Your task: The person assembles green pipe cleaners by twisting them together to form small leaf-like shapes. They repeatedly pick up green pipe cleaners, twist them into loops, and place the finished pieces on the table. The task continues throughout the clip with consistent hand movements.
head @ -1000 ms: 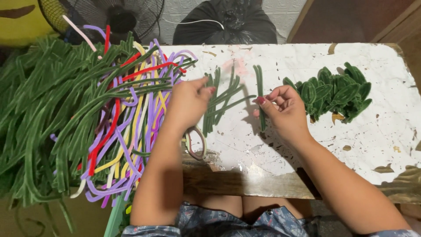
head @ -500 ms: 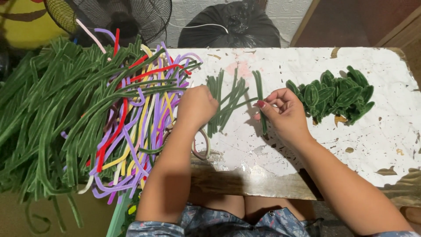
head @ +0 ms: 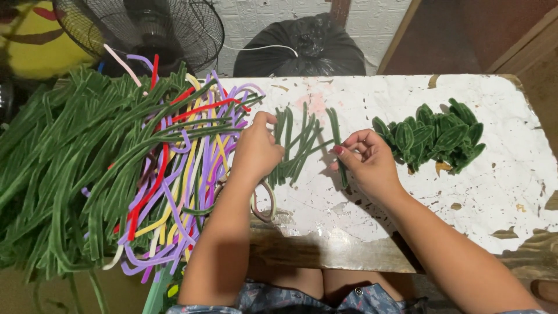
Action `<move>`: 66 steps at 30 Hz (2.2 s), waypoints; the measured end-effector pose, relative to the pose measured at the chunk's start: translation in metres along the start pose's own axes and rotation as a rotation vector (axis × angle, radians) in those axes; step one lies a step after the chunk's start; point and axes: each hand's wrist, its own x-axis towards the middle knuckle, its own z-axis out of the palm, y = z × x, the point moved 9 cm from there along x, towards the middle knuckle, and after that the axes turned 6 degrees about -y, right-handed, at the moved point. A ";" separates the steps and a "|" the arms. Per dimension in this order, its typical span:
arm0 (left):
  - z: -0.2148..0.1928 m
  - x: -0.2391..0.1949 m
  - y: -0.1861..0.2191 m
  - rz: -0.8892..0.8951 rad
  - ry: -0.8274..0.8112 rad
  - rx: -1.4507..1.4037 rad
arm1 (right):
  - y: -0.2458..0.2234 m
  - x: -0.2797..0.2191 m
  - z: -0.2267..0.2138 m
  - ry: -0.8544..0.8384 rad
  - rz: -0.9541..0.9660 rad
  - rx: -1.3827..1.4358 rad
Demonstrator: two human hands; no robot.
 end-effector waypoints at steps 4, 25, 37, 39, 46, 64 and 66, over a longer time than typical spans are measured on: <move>-0.001 0.006 -0.005 0.002 0.023 -0.015 | 0.005 0.004 -0.003 -0.011 -0.004 0.006; 0.000 0.016 -0.022 0.028 0.231 -0.013 | 0.003 0.001 -0.001 0.004 0.026 -0.036; 0.039 -0.010 0.045 0.549 0.120 -0.100 | -0.011 -0.002 0.001 0.019 -0.039 -0.081; 0.050 -0.012 0.049 0.612 0.089 -0.020 | -0.020 -0.004 0.001 0.057 -0.097 -0.130; 0.042 -0.023 0.062 0.635 -0.062 -0.007 | -0.018 0.000 -0.010 -0.028 -0.076 -0.152; 0.047 -0.033 0.063 0.632 -0.247 -0.636 | -0.003 -0.038 0.027 -1.149 0.041 1.135; 0.064 -0.031 0.066 0.568 -0.430 -0.717 | -0.001 -0.043 0.031 -1.152 0.094 1.186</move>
